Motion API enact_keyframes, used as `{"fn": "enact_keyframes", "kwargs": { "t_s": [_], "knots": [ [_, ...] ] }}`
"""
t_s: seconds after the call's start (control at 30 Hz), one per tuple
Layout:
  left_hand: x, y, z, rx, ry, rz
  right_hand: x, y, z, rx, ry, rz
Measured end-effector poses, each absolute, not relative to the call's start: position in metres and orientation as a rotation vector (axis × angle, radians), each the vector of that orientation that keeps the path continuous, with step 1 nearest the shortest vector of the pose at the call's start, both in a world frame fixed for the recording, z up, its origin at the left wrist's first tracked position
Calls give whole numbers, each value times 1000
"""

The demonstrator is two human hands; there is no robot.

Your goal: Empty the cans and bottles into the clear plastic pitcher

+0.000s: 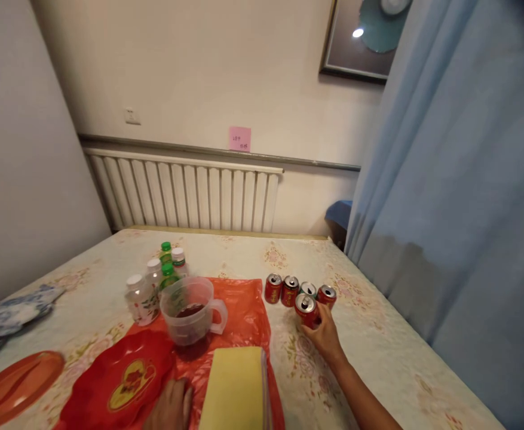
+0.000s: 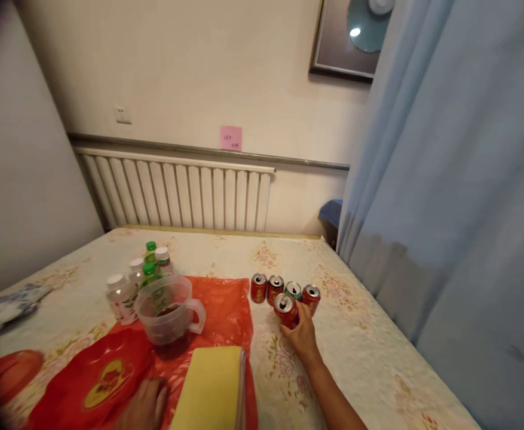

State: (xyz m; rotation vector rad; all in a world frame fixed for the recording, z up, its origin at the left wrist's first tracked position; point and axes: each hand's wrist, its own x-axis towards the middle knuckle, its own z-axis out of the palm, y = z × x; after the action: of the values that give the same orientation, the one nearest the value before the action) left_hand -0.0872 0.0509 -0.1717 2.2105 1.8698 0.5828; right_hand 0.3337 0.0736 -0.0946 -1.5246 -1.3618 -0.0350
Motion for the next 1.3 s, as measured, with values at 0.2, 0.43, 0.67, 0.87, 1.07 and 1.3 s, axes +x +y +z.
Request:
{"fn": "enact_keyframes", "kwargs": {
  "t_s": [0.2, 0.43, 0.67, 0.87, 1.07, 1.3],
  "knots": [
    [-82, 42, -162, 2195, 1941, 470, 253, 103, -23, -1286, -1777, -227],
    [-84, 41, -172, 2156, 1965, 523, 173, 133, 43, -1109, -2116, -440],
    [-82, 40, -182, 2181, 1992, 603, 134, 153, 78, -1014, -2344, -776],
    [-84, 43, -189, 2187, 1959, 682, 125, 159, 97, -926, -2540, -913],
    [-84, 41, -189, 2201, 1956, 674, 119, 161, 103, -851, -2594, -908],
    [-83, 40, -188, 2240, 2000, 640, 113, 160, 106, -815, -2624, -1090]
  ]
}}
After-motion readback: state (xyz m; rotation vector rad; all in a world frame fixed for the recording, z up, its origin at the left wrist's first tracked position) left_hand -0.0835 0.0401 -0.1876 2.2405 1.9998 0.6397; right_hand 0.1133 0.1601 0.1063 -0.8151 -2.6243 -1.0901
